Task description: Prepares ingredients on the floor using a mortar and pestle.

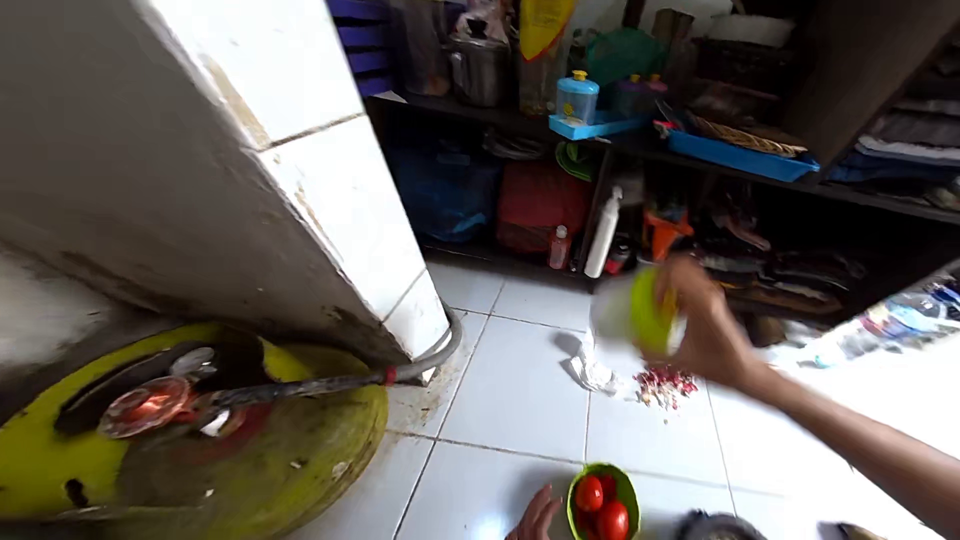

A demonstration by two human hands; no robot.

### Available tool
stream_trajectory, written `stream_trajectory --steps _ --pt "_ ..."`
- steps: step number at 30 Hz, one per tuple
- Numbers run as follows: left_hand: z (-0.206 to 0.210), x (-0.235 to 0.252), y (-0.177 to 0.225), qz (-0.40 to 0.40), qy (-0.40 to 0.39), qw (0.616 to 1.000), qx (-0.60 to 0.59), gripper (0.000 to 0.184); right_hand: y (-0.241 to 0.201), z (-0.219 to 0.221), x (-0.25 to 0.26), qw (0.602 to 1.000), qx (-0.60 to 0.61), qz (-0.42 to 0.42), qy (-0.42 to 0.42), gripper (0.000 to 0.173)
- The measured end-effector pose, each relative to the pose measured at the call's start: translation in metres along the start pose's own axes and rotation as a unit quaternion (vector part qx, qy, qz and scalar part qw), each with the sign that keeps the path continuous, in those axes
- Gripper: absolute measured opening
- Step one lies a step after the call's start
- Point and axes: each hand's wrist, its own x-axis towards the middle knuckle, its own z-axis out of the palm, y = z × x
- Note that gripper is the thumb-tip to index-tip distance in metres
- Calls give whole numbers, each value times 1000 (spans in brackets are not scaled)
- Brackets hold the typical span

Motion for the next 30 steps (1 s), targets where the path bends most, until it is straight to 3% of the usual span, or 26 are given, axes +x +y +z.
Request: stream_trajectory --steps 2,4,8,12,15,19,23,27,30 --pt "3 -9 8 33 -37 997 -62 97 -39 22 -121 983 95 116 -110 50" --pt "4 -21 17 59 -138 981 -125 106 -83 30 -207 948 122 244 -162 50" --pt "17 -54 27 81 -422 889 -158 86 -158 34 -306 922 74 372 -81 51" --pt "35 -85 35 140 -521 829 -145 77 -207 40 -355 911 11 413 5 55" --pt "45 -100 54 180 -531 820 -114 55 -219 42 -383 908 -6 415 59 57" --pt "50 -116 45 244 -512 821 -60 81 -236 33 -403 887 34 458 38 55" --pt "42 -125 29 219 -459 861 -24 90 -235 26 -439 855 22 508 107 57" --pt "38 -123 14 208 -362 909 -19 91 -178 38 -490 740 11 672 -28 67" --pt "47 -116 16 198 -324 925 -26 92 -128 59 -512 708 -33 701 -78 71"
